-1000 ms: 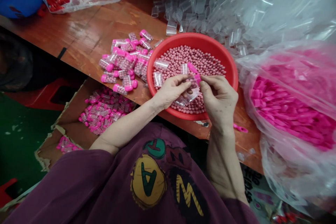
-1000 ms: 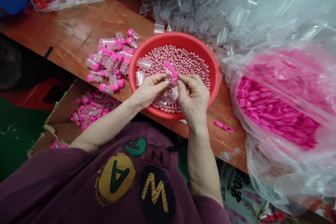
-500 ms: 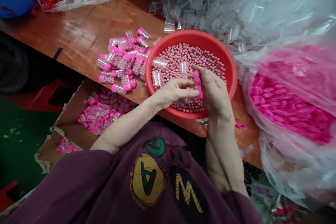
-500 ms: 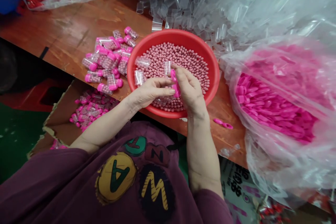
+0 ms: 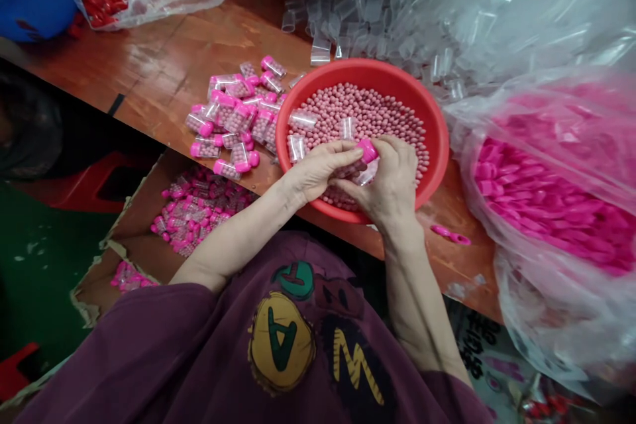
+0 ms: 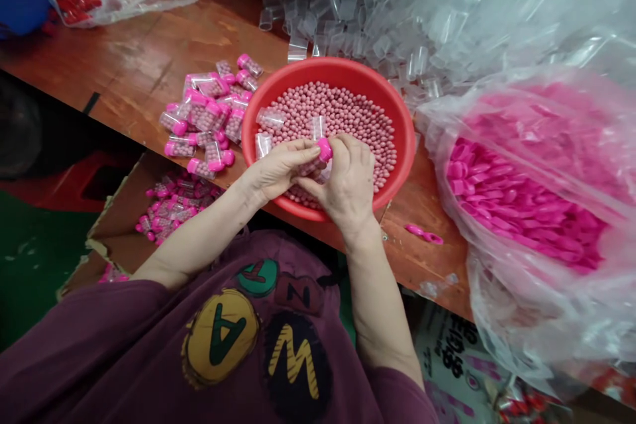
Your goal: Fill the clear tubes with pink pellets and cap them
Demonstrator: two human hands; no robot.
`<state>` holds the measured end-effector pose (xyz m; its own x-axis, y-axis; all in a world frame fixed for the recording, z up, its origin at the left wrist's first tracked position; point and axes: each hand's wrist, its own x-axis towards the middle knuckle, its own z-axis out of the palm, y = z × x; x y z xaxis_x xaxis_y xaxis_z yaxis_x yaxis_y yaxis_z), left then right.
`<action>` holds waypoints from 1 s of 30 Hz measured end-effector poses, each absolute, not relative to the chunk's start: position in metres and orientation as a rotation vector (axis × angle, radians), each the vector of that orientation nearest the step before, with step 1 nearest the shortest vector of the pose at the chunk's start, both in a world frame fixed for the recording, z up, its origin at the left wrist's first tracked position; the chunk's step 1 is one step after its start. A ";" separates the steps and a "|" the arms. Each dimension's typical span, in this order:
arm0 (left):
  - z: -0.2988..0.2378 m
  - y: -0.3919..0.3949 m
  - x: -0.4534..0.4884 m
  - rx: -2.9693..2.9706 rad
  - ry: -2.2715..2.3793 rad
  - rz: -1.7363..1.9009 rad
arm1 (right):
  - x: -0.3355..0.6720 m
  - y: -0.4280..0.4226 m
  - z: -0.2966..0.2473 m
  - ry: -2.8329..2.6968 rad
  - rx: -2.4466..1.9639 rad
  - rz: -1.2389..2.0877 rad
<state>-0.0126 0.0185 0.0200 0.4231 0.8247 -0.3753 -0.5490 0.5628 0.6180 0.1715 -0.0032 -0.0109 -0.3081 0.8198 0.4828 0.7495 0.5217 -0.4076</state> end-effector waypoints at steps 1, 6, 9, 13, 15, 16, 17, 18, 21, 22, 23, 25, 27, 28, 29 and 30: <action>0.019 0.018 -0.012 0.454 0.721 0.887 | 0.171 -0.001 -0.011 -2.122 -1.269 0.108; 0.013 0.016 -0.012 0.590 0.691 0.856 | 0.176 0.010 -0.012 -2.151 -1.334 -0.100; 0.012 0.017 -0.006 0.748 0.796 0.909 | 0.178 0.013 -0.013 -2.176 -1.328 -0.166; 0.019 0.014 0.007 1.004 1.086 0.934 | 0.175 0.016 -0.005 -2.163 -1.280 -0.142; 0.021 0.011 0.008 1.124 1.065 0.943 | 0.173 0.020 -0.003 -2.149 -1.267 -0.032; 0.020 0.009 0.005 1.189 1.078 1.002 | 0.172 0.023 -0.003 -2.162 -1.250 0.060; 0.019 0.009 -0.001 1.251 1.107 1.098 | 0.172 0.026 -0.005 -2.148 -1.237 0.132; 0.016 0.009 -0.010 1.317 1.145 1.211 | 0.172 0.028 -0.007 -2.112 -1.230 0.159; 0.004 0.016 -0.057 1.476 1.419 1.504 | 0.175 0.026 -0.016 -2.007 -1.286 0.041; -0.002 0.022 -0.078 1.494 1.589 1.540 | 0.177 0.025 -0.017 -1.985 -1.294 -0.002; -0.009 0.030 -0.099 1.511 1.778 1.521 | 0.178 0.023 -0.018 -1.977 -1.286 -0.024; -0.022 0.049 -0.140 1.499 2.090 1.426 | 0.179 0.022 -0.018 -1.985 -1.224 -0.012; -0.034 0.070 -0.171 1.452 2.263 1.356 | 0.176 0.022 -0.014 -2.014 -1.150 0.001; -0.038 0.078 -0.181 1.429 2.303 1.357 | 0.174 0.022 -0.012 -2.021 -1.124 0.001; -0.042 0.085 -0.186 1.432 2.318 1.384 | 0.171 0.021 -0.010 -2.012 -1.115 -0.002; -0.044 0.089 -0.185 1.467 2.305 1.435 | 0.169 0.019 -0.008 -1.976 -1.127 -0.013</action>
